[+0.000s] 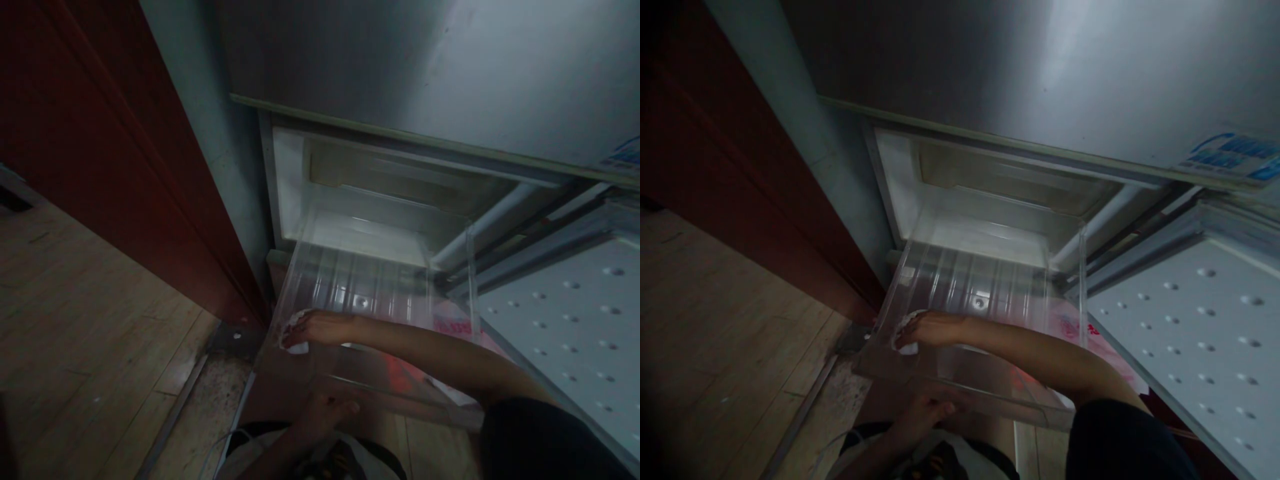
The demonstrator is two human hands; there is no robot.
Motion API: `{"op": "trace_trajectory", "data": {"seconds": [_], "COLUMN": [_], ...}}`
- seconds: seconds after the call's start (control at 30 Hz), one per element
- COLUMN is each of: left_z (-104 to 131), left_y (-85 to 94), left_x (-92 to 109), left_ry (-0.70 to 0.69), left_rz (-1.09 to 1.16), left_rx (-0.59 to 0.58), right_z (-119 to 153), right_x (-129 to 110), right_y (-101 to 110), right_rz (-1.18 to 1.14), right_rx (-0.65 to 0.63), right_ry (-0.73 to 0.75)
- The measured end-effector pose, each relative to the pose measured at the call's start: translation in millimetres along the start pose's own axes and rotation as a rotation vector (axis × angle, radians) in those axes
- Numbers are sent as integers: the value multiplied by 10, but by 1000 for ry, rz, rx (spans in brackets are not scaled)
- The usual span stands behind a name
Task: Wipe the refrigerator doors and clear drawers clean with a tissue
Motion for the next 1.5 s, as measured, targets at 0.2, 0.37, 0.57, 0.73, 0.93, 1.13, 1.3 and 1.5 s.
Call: {"op": "trace_trajectory", "data": {"seconds": [0.2,0.37,0.57,0.73,0.93,1.13,1.3,1.5], "left_z": [-25,-13,-9,2,19,16,10,25], "left_y": [-35,-27,-18,-4,-14,29,9,19], "left_x": [18,56,-7,6,96,61,6,76], "left_ry": [-43,-76,-58,-39,-71,-25,-15,-42], "left_rz": [35,11,66,5,-52,-110,-48,-99], "left_rx": [-60,-46,-17,-14,-34,11,-14,-46], "right_z": [-8,142,192,82,36,-35,6,188], "right_x": [-25,-89,-62,-30,-67,-143,-140,-106], "right_y": [41,65,11,-47,-13,48,20,7], "right_rz": [-22,2,129,204,176,224,239,352], "right_rx": [6,-14,-30,3,18,-20,-43,-47], "right_ry": [75,106,70,76,54,117,145,124]}}
Point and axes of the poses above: each hand's wrist, its own z-axis away from the middle knuckle, its own y-axis out of the back of the hand, x = y × z, the point moved 9 cm from there along -z, towards the middle knuckle, and after that the axes turned 15 degrees about -x, right-handed, at the moved point
